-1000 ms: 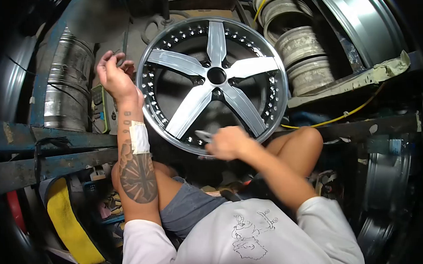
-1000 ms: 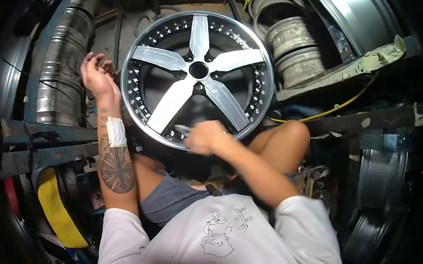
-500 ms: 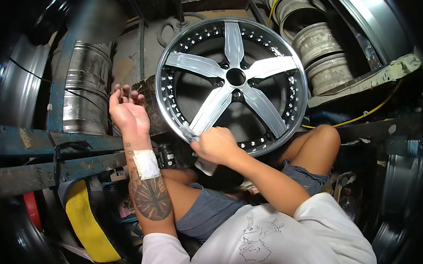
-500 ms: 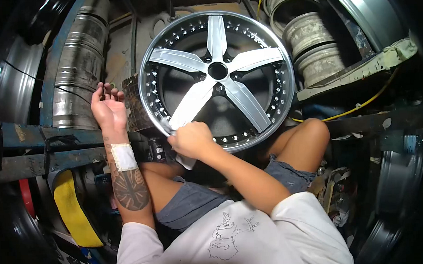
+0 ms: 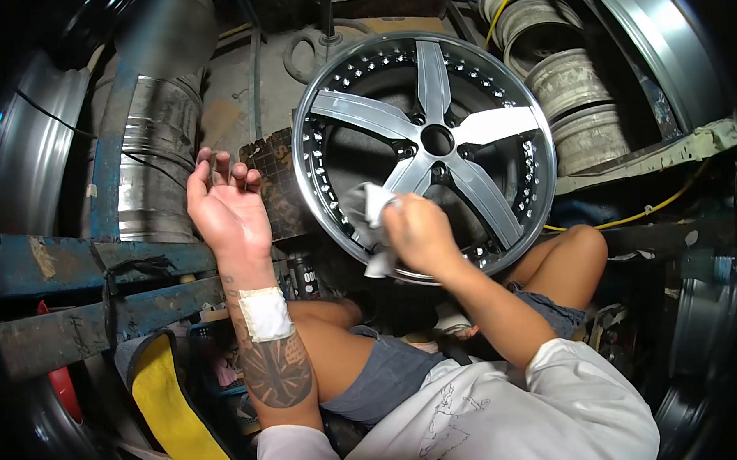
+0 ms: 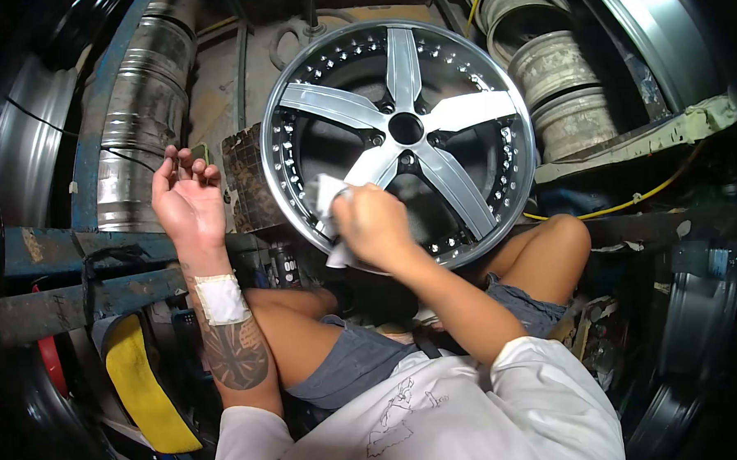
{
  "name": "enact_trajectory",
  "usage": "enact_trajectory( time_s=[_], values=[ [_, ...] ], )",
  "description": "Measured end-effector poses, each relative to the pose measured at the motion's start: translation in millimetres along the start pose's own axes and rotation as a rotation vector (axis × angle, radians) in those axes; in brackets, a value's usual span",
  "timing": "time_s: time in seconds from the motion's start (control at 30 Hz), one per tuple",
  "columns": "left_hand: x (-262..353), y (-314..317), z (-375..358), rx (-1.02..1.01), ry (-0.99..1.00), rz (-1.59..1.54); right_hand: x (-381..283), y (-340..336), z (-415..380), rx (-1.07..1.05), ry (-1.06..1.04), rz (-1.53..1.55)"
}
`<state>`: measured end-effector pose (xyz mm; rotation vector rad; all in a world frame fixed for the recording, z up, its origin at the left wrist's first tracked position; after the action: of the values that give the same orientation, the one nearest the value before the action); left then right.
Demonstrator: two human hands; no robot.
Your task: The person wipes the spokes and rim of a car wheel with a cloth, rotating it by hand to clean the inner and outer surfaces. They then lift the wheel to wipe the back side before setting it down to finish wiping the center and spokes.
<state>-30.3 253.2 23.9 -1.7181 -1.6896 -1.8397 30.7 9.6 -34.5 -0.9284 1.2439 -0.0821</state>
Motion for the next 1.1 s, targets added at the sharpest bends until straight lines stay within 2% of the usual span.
enact_trajectory(
  time_s=[0.03, 0.1, 0.17, 0.27, 0.33, 0.37, 0.4, 0.43, 0.5, 0.57, 0.6, 0.67, 0.7, 0.73, 0.77, 0.83, 0.87, 0.9, 0.97, 1.03, 1.1],
  values=[
    [0.3, -1.5, 0.6, 0.008, -0.002, 0.005, -23.0, 9.6, 3.4, 0.066, -0.09, -0.019],
    [0.8, -5.2, 3.0, 0.011, -0.006, 0.003, -35.1, 41.5, 4.0, -0.182, -0.115, 0.042],
    [2.0, -11.1, 6.9, 0.004, -0.005, -0.015, -37.3, 72.4, -3.7, -0.082, -0.319, 0.011],
    [9.3, -13.5, 5.9, -0.011, -0.016, -0.078, -52.5, 72.5, 26.0, -0.254, -0.011, 0.048],
    [10.6, -12.8, 6.0, -0.011, -0.03, -0.101, -43.0, 93.7, 77.0, -0.188, -0.084, 0.069],
    [10.7, -12.5, 7.3, -0.007, -0.034, -0.089, -36.6, 106.3, 112.1, -0.06, -0.127, 0.142],
    [10.0, -11.2, 8.5, -0.005, -0.041, -0.079, -46.6, 100.5, 146.6, -0.031, -0.024, 0.204],
    [8.4, -9.6, 9.6, -0.004, -0.048, -0.075, -51.8, 93.5, 169.2, -0.011, 0.174, 0.357],
    [11.2, -7.4, 11.5, -0.036, -0.044, -0.101, -32.0, 119.4, 172.1, 0.139, 0.041, 0.192],
    [13.0, -11.4, 12.2, -0.065, -0.026, -0.124, -25.9, 113.6, 113.5, -0.02, -0.098, 0.204],
    [14.1, -9.3, 12.1, -0.043, -0.036, -0.142, -24.8, 112.6, 92.3, -0.026, -0.116, 0.202],
    [12.8, -3.5, 12.9, -0.048, -0.04, -0.16, -21.5, 108.8, 100.6, -0.036, -0.177, 0.278],
    [10.4, 2.1, 11.1, -0.063, -0.056, -0.157, -24.2, 108.9, 128.0, -0.058, -0.117, 0.27],
    [6.1, 4.3, 12.7, -0.085, -0.065, -0.158, -32.7, 110.8, 157.4, 0.088, -0.09, 0.281],
    [2.2, 8.2, 11.9, -0.088, -0.075, -0.149, -36.3, 115.6, 181.5, 0.216, 0.087, 0.296],
    [-1.5, 15.9, 12.6, -0.091, -0.08, -0.135, -42.0, 117.9, 171.9, 0.212, -0.005, 0.199],
    [-2.9, 16.8, 14.4, -0.081, -0.071, -0.124, -39.8, 115.8, 142.5, 0.16, -0.066, 0.2],
    [-3.5, 16.9, 14.9, -0.091, -0.062, -0.121, -40.1, 107.0, 106.6, 0.007, -0.022, 0.163],
    [-5.0, 20.4, 19.8, -0.127, -0.051, -0.12, -40.0, 87.0, 35.7, -0.169, -0.129, 0.087],
    [-6.4, 20.5, 27.4, -0.161, -0.064, -0.118, -43.9, 47.5, 2.7, -0.285, -0.217, 0.158],
    [-6.7, 20.4, 29.5, -0.186, -0.069, -0.104, -22.8, 25.8, -6.0, -0.288, -0.188, 0.209]
  ],
)
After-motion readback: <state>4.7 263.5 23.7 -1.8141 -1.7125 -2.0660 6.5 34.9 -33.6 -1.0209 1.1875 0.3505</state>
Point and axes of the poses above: each hand's wrist, its own z-axis towards the middle knuckle, its own y-axis out of the palm, x = y × z, the point moved 1 cm from there along z, towards the middle knuckle, and after that the axes turned 12 degrees about z, right-handed, at the moved point
